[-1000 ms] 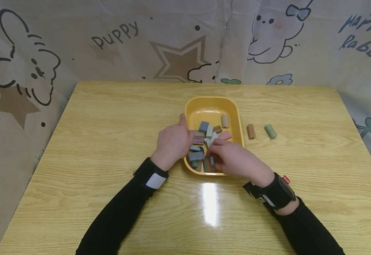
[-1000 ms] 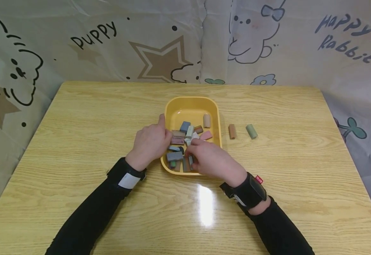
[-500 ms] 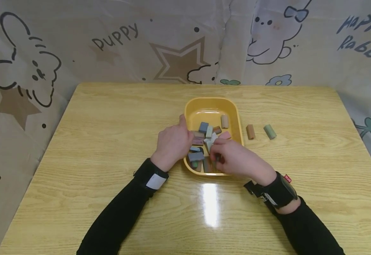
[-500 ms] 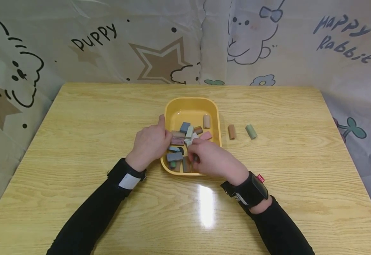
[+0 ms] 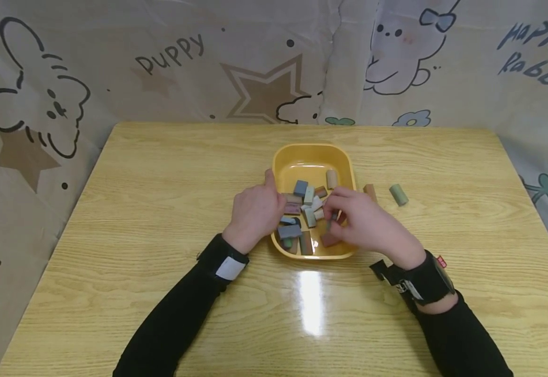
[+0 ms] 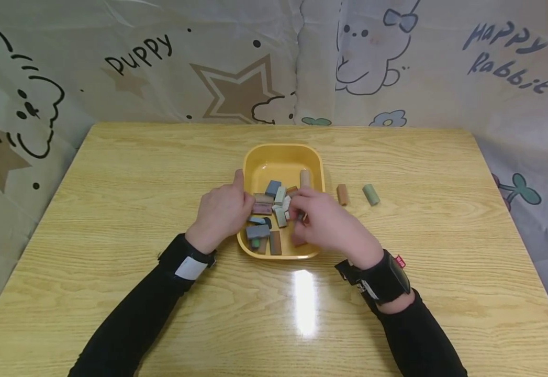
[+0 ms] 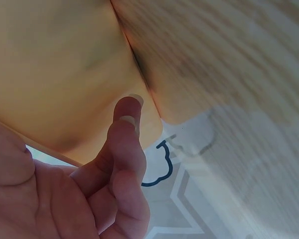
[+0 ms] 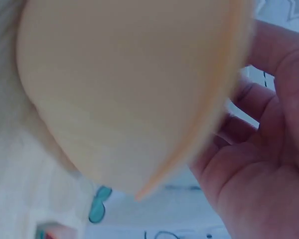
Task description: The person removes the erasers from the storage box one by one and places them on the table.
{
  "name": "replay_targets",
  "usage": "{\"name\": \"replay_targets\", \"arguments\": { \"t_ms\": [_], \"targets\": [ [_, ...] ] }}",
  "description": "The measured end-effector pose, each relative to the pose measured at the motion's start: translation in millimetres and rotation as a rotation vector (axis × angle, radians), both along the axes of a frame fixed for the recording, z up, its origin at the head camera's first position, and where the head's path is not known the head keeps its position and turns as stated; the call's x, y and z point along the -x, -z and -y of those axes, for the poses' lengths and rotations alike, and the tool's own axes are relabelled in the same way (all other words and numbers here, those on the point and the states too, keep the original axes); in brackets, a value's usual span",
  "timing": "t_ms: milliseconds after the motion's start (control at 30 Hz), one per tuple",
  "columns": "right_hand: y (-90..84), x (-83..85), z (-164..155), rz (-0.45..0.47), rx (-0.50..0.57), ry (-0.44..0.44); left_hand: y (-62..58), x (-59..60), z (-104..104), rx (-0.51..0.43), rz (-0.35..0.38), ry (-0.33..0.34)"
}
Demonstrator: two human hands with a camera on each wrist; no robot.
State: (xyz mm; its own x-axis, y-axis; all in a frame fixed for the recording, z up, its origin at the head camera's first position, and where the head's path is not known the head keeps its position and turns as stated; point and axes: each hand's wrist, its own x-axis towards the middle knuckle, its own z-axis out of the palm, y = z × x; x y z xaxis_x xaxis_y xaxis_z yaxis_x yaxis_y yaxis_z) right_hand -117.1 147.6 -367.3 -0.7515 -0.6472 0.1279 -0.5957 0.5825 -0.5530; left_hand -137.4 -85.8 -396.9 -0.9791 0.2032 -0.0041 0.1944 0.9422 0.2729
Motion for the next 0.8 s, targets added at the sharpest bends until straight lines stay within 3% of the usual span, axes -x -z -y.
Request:
{"name": "replay_targets", "arguments": {
  "t_ms": [433,667,800],
  "targets": [
    [-19.7,8.4,-37,-0.095,0.054,0.186,-0.9,-0.7,0,-0.007,0.009,0.004],
    [-20.6,15.0,-56,-0.084,0.02,0.26,-0.5,0.0,0,0.004,0.019,-0.001],
    [-17.9,19.9,-65,-0.079,-0.063,0.314,-0.7,-0.3,0,0.004,0.023,-0.001]
  ]
}}
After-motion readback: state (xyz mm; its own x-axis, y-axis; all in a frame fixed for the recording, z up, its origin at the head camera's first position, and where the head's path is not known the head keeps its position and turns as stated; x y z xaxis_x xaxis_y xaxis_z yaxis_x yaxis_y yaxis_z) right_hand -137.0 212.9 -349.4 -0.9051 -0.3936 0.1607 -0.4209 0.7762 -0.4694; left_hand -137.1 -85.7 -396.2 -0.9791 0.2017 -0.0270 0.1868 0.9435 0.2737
